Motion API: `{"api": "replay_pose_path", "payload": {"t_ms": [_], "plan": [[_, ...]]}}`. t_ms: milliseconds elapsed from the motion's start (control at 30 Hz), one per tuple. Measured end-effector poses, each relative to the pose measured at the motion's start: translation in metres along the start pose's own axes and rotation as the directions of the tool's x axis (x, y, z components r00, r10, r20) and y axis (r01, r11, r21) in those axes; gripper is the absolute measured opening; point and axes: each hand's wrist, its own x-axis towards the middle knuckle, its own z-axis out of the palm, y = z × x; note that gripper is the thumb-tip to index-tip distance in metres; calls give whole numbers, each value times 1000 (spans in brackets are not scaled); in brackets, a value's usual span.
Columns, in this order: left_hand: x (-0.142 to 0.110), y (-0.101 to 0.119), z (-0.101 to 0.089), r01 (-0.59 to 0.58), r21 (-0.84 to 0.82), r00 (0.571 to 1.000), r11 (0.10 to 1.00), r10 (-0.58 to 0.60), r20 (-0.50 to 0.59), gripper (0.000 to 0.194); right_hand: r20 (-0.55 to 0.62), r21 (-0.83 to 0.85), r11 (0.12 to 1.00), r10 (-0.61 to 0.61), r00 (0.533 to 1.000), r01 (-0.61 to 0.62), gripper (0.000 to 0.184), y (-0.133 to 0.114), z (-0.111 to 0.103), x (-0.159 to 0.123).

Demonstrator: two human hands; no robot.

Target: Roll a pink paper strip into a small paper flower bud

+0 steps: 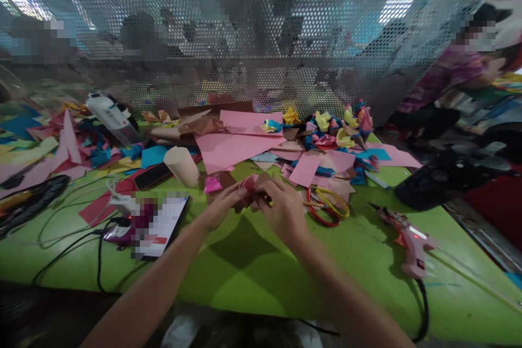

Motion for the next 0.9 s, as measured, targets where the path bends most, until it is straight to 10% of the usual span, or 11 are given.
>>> {"api": "replay_pose_path", "payload": {"t_ms": [267,900], "plan": [[1,2,2,-10,12,991,1000,11,-131,61,62,171,985,-8,998,-2,9,-8,-3,2],[1,-1,0,7,-39,998,999,-9,-64,66,139,47,992,-124,982,119,16,-1,-4,4]]}}
